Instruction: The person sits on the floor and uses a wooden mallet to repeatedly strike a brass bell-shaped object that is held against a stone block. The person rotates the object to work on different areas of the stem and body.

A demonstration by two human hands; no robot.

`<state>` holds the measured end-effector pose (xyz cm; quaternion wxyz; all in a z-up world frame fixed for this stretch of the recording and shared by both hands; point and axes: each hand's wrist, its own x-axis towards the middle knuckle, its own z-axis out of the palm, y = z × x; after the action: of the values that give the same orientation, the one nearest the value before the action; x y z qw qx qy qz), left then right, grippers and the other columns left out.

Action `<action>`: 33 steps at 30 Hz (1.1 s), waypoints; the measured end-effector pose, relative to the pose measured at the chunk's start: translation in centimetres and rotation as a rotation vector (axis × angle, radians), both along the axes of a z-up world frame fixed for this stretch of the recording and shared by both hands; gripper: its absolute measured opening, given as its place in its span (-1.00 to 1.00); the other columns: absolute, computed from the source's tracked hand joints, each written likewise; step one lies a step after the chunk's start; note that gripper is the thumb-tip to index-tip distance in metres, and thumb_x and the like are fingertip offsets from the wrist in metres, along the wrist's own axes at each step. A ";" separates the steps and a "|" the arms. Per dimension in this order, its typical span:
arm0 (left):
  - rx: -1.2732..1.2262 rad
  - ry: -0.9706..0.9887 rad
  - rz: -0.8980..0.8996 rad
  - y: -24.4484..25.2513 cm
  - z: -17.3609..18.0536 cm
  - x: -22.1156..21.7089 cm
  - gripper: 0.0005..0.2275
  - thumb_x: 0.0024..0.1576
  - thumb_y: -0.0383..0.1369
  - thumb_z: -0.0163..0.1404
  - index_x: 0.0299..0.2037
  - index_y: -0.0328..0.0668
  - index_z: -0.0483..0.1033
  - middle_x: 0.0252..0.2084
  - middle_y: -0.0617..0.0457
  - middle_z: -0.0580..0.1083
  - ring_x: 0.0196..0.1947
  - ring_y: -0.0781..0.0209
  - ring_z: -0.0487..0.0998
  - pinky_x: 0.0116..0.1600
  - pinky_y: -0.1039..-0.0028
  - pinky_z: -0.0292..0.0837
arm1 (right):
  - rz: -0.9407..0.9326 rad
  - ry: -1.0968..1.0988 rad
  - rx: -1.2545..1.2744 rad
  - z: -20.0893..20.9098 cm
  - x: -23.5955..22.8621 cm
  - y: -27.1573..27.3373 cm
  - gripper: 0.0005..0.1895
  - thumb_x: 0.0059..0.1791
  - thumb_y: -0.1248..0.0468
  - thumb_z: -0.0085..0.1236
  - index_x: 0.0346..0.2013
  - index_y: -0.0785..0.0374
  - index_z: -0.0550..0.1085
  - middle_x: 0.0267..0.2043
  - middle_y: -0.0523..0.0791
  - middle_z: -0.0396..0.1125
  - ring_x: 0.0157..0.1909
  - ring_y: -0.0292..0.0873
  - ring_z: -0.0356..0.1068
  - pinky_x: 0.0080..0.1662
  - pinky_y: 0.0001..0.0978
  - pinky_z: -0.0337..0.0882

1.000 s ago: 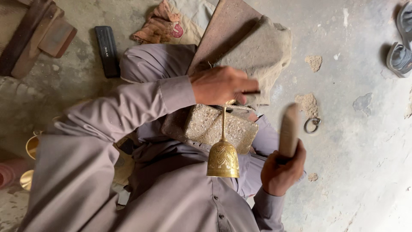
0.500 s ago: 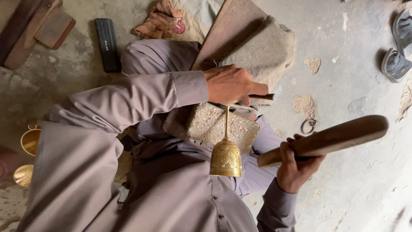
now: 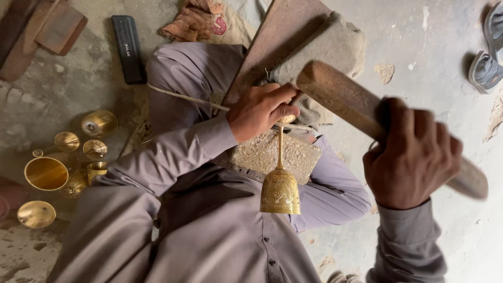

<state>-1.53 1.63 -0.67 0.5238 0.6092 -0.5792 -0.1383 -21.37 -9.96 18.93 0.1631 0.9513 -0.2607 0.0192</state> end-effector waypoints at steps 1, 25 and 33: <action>-0.005 0.040 0.039 0.4 0.1 -0.2 -0.77 0.26 -0.19 0.07 -0.03 -0.13 0.44 -0.46 0.08 0.47 -0.55 0.31 0.47 -0.51 0.45 0.39 | 0.048 -0.096 0.079 0.6 0.6 0.2 -0.64 0.03 0.45 0.08 0.13 0.29 0.39 -0.28 -0.06 0.30 -0.37 -0.14 0.25 -0.25 -0.25 0.30; -0.035 -0.426 -0.488 -4.1 2.5 2.4 -0.57 0.26 -0.53 -0.04 0.32 0.01 0.21 -0.43 0.09 0.56 -0.70 0.34 0.47 -0.70 0.64 0.36 | -0.233 -0.474 0.403 -6.5 -8.4 3.8 -0.36 -0.06 0.66 0.10 0.30 0.45 0.22 0.01 0.15 0.38 -0.01 0.02 0.46 0.02 -0.14 0.53; 0.139 -0.429 -0.613 -4.8 3.3 2.1 -0.80 0.32 -0.47 -0.10 0.12 -0.16 0.39 -0.37 0.01 0.59 -0.72 0.37 0.46 -0.74 0.64 0.32 | -0.326 -0.463 0.246 -8.1 -7.0 4.9 -0.48 -0.03 0.55 0.03 0.26 0.43 0.32 -0.06 0.09 0.40 -0.18 0.07 0.45 -0.11 -0.15 0.48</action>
<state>0.56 -3.20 2.67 0.2820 0.4568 -0.8204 -0.1969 -28.33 -5.05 10.79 -0.0161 0.8799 -0.4405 0.1773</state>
